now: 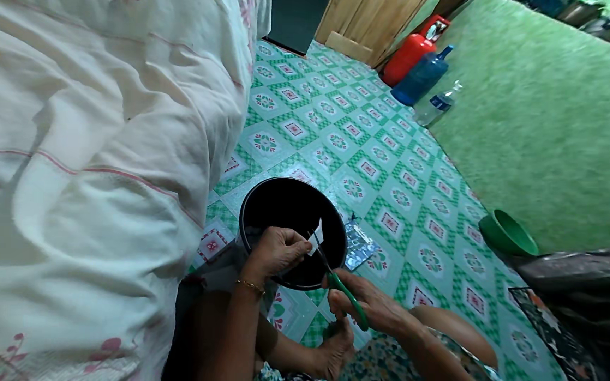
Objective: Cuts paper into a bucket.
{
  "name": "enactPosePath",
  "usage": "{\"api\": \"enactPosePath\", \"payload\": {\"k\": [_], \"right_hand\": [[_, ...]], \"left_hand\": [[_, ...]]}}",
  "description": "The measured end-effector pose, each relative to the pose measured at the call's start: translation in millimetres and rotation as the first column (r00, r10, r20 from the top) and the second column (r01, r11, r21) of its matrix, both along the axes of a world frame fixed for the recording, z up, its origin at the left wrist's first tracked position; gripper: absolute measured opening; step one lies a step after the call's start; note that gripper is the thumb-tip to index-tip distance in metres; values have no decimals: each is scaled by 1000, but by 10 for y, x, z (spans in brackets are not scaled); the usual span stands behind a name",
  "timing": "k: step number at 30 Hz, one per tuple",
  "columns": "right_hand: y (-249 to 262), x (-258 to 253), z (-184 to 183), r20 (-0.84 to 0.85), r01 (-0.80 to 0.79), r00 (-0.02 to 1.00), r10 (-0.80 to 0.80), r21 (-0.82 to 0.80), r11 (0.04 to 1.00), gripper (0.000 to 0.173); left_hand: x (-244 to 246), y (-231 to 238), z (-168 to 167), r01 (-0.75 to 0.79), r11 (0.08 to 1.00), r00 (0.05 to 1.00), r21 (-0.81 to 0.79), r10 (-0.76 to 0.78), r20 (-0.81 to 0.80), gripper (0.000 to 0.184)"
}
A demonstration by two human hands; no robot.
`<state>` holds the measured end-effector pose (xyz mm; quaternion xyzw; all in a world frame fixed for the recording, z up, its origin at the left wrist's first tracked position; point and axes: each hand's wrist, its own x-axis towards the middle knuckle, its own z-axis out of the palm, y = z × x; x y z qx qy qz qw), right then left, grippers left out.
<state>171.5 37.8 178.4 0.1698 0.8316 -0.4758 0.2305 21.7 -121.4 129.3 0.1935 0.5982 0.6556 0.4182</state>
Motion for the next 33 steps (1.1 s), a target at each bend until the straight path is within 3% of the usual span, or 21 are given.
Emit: {"api": "enactPosePath", "payload": {"k": [5, 9, 15, 18, 24, 33], "right_hand": [[-27, -9, -32, -71, 145, 986, -148, -54, 988, 22], [-18, -3, -26, -110, 188, 975, -194, -58, 980, 16], [38, 30, -19, -31, 11, 999, -7, 107, 994, 58], [52, 25, -36, 23, -13, 1000, 9, 176, 984, 64], [34, 8, -39, 6, -8, 1000, 7, 182, 983, 55], [-9, -14, -7, -26, 94, 995, -91, 133, 987, 25]], "left_hand": [[9, 4, 1, 3, 1000, 1000, 5, -3, -14, 12], [8, 7, 30, -63, 998, 997, -16, 63, 52, 11], [0, 13, 68, -105, 994, 984, -37, 109, 139, 12], [16, 31, 65, -84, 996, 989, -34, 88, 122, 11], [52, 69, 45, -31, 999, 994, -6, 32, 102, 10], [48, 74, 68, -38, 997, 996, -65, 43, 83, 13]]}}
